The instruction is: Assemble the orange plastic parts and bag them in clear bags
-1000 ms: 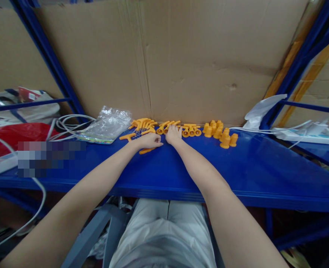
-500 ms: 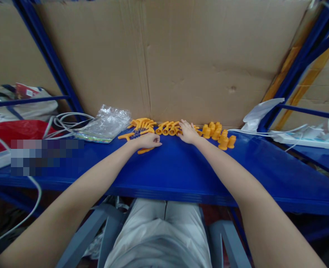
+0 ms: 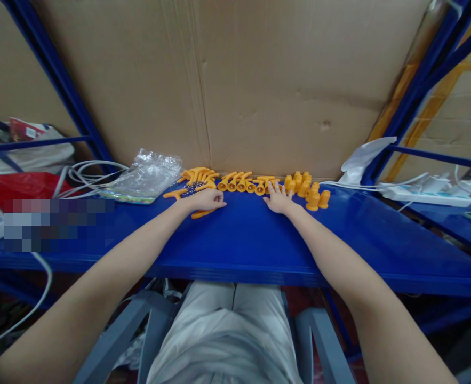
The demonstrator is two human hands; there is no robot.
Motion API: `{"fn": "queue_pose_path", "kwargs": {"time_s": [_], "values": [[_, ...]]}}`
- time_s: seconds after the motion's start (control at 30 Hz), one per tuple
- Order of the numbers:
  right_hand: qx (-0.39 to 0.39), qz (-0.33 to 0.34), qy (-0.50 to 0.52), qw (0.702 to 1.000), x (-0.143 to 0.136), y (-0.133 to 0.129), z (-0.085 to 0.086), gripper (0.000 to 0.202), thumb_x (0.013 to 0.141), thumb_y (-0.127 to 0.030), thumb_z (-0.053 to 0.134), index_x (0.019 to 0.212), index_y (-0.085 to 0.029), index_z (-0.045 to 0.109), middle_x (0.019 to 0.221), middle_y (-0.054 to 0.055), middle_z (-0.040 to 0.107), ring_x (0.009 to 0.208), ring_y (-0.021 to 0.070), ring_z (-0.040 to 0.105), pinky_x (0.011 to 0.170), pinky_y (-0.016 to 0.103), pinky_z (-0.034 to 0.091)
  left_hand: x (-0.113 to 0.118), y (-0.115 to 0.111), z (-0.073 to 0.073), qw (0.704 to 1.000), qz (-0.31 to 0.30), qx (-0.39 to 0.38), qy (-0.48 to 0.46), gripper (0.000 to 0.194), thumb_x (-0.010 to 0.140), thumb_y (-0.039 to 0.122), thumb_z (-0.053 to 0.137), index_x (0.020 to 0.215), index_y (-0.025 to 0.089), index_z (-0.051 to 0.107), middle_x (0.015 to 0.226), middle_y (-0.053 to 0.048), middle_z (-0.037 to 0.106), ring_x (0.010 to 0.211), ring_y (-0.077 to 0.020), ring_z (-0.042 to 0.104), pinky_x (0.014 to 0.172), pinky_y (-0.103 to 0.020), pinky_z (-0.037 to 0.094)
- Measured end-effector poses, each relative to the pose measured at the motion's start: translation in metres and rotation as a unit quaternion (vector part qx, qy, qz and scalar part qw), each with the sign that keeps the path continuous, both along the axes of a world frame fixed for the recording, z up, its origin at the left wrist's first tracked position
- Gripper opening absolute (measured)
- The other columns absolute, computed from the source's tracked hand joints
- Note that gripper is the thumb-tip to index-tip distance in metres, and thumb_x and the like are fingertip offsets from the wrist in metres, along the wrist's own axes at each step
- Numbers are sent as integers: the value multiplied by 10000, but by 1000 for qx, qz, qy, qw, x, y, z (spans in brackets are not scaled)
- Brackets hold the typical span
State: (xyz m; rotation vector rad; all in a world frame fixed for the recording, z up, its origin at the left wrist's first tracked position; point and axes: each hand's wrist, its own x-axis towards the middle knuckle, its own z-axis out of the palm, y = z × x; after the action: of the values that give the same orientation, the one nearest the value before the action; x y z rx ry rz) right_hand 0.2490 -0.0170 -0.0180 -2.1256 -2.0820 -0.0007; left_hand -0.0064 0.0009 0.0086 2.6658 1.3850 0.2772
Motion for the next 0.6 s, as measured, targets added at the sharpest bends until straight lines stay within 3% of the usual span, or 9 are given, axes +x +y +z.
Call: {"fn": "queue_pose_path", "kwargs": {"time_s": [0.23,0.43,0.6], "values": [[-12,-13,12,1000,-2,0,-3,695,964,-499,238,1589,-264,46,1647,43,69,1495,348,70,1154,634,118,-1,3,-1,1000,-3,-1,5,204,780,352,540,650,198,503,684,-15,630,655,-156,566,600,-245,374],[-2,10,27,1000,3,3,-6,708,957,-497,262,1590,-242,71,1645,75,75,1490,372,90,1138,661,131,0,5,-2,1000,-5,7,10,211,785,353,538,647,198,501,704,-26,640,675,-162,574,610,-248,378],[48,4,44,998,10,0,4,715,952,-465,287,1585,-183,108,1638,134,98,1483,342,182,1127,617,248,-1,6,-3,1000,-4,7,7,201,779,352,545,653,200,508,708,-22,645,684,-164,582,614,-246,383]]}}
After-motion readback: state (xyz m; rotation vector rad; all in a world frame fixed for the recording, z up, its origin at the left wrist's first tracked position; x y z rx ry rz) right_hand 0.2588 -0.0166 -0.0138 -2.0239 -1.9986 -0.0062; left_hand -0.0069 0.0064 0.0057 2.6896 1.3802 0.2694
